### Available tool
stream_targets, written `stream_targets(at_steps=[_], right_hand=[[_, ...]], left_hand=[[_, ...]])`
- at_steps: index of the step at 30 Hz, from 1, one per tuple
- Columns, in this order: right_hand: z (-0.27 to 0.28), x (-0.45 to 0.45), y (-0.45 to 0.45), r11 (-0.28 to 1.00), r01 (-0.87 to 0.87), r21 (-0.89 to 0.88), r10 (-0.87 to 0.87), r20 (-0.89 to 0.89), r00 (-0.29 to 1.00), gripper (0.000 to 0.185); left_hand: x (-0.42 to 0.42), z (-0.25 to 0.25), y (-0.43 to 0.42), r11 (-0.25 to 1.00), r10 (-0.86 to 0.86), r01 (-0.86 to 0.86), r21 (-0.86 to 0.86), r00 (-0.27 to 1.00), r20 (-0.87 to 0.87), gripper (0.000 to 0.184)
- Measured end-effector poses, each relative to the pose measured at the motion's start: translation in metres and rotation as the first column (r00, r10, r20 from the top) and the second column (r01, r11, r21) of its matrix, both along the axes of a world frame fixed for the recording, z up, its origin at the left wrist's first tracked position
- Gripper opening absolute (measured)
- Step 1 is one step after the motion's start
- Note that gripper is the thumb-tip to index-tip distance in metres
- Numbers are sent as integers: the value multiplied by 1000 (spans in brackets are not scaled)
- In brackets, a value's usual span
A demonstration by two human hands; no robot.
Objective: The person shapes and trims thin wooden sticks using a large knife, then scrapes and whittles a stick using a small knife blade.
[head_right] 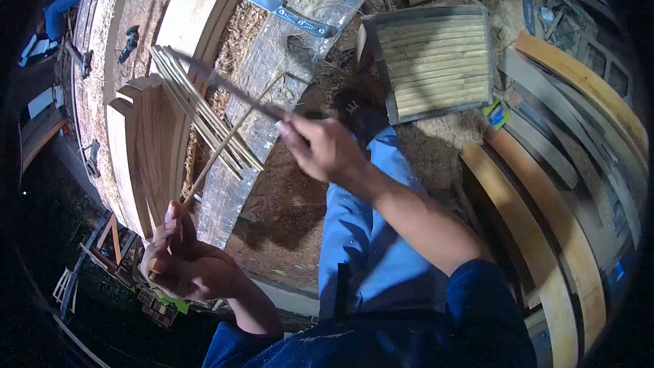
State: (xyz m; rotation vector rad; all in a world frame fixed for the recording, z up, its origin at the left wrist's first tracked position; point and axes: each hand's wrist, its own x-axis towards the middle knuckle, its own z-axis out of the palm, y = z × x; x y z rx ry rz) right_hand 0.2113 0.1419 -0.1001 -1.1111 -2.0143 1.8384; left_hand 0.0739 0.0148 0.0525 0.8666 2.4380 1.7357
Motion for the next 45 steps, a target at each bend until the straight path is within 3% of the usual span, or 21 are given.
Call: stream_targets(at_steps=[1, 5, 7, 10, 11, 13, 15, 17, 19, 20, 24, 27, 29, 31, 33, 34, 35, 37, 39, 41, 45], right_hand=[[11, -7, 1, 999, 31, 40, -27, -105, 994, 37], [-3, -4, 22, 998, 37, -48, -24, 236, 971, 39], [-8, -10, 35, 998, -1, 58, -15, 285, 959, 40], [6, 0, 15, 999, -26, -26, 28, 90, 996, 42], [5, -1, 6, 999, 30, 45, -25, -116, 993, 42], [2, 3, 6, 999, -16, 39, 17, -24, 1000, 41], [-14, 0, 23, 998, 19, -61, -3, 248, 969, 41], [-31, 1, 27, 995, 55, 83, -69, 180, 981, 41], [-4, -3, 30, 995, -87, -49, 97, 260, 961, 40], [-16, -2, 12, 988, 46, 151, -36, -69, 997, 42], [-24, -1, 24, 1000, 12, 2, -12, 225, 974, 40], [-30, -4, 28, 1000, -6, 29, -2, 257, 967, 39], [-23, 0, 11, 987, 10, 159, -13, 15, 1000, 39], [-15, 2, 14, 993, -14, 113, 9, 43, 999, 38], [-24, -4, 34, 995, -46, -92, 79, 398, 914, 38], [-39, -6, 26, 992, 35, 122, -61, 222, 973, 38], [-50, 0, 20, 991, 37, 130, -65, 219, 974, 38], [-33, -4, 9, 970, 127, 207, -120, -46, 992, 38], [-27, 7, 16, 999, 23, 27, -28, 195, 980, 39], [-55, 7, 11, 981, 46, 190, -75, 148, 986, 39], [-25, 8, 18, 996, -5, 88, -11, 178, 984, 39]], left_hand=[[-2, -2, 0, 1000, -2, 2, 21, 1000, -12, 41], [-16, 0, -10, 981, -179, 178, 80, 984, 7, 37], [-18, 3, -6, 974, -211, 208, 86, 977, 28, 35], [-11, 6, -11, 985, -169, 166, 45, 983, 77, 39], [-12, 5, -11, 986, -168, 165, 36, 982, 87, 39], [-18, 1, -6, 963, -232, 217, 163, 969, 81, 36], [-20, 1, -13, 978, -185, 181, 100, 982, 27, 36], [-24, 3, -17, 959, -280, 275, 71, 958, 66, 37], [-19, 2, -20, 976, -219, 219, 18, 974, 48, 40], [-17, 3, -19, 979, -204, 203, 31, 977, 56, 40], [-21, -1, -19, 977, -205, 203, 64, 978, 34, 34], [-23, -1, -18, 963, -266, 266, 36, 964, -4, 35], [-19, -3, -20, 960, -257, 249, 128, 965, 49, 33], [-18, -2, -23, 971, -223, 215, 106, 973, 65, 31], [-20, -4, -21, 984, -152, 146, 100, 987, 50, 30], [-23, -3, -25, 973, -228, 226, 58, 973, 35, 31], [-24, -5, -26, 971, -230, 228, 65, 973, 31, 31], [-22, -4, -26, 967, -244, 243, 71, 970, 6, 30], [-24, -6, -31, 975, -214, 210, 78, 976, 40, 31], [-26, -8, -29, 972, -223, 220, 86, 975, 22, 31], [-23, -7, -28, 981, -172, 169, 94, 985, 25, 28]])
